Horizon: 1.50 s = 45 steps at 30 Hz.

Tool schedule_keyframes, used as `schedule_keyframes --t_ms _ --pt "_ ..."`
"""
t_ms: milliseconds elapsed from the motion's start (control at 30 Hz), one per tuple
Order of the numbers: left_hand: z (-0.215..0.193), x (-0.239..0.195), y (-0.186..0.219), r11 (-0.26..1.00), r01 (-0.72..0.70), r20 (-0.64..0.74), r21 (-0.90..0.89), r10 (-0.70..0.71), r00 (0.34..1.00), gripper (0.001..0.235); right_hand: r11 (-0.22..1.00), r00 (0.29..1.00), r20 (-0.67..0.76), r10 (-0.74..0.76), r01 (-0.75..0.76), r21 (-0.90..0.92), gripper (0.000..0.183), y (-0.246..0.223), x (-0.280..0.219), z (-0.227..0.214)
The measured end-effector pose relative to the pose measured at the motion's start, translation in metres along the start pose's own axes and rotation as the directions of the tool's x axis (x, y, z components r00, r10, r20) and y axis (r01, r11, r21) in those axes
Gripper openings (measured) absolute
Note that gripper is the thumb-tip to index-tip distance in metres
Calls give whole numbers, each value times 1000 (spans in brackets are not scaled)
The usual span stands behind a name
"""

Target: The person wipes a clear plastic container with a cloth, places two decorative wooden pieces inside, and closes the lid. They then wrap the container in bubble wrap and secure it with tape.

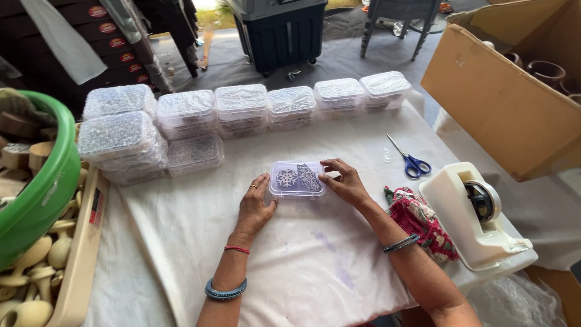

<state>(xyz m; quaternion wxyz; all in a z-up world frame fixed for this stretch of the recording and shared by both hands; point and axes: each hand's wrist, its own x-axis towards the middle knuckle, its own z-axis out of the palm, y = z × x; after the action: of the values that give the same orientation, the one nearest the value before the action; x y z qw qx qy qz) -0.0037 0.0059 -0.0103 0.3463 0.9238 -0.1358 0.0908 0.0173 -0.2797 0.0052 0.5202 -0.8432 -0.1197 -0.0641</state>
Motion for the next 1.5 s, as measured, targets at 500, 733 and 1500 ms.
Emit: schedule_keyframes --t_ms 500,733,1500 --pt "-119 -128 37 998 -10 241 -70 26 970 64 1000 1000 13 -14 14 3 44 6 1 3" --pt "-190 -198 38 980 -78 54 181 69 996 57 995 999 -51 17 -22 -100 43 -7 -6 6" --pt "-275 -626 -226 438 726 -354 530 -664 659 61 953 994 -90 -69 39 -302 39 10 -5 19"
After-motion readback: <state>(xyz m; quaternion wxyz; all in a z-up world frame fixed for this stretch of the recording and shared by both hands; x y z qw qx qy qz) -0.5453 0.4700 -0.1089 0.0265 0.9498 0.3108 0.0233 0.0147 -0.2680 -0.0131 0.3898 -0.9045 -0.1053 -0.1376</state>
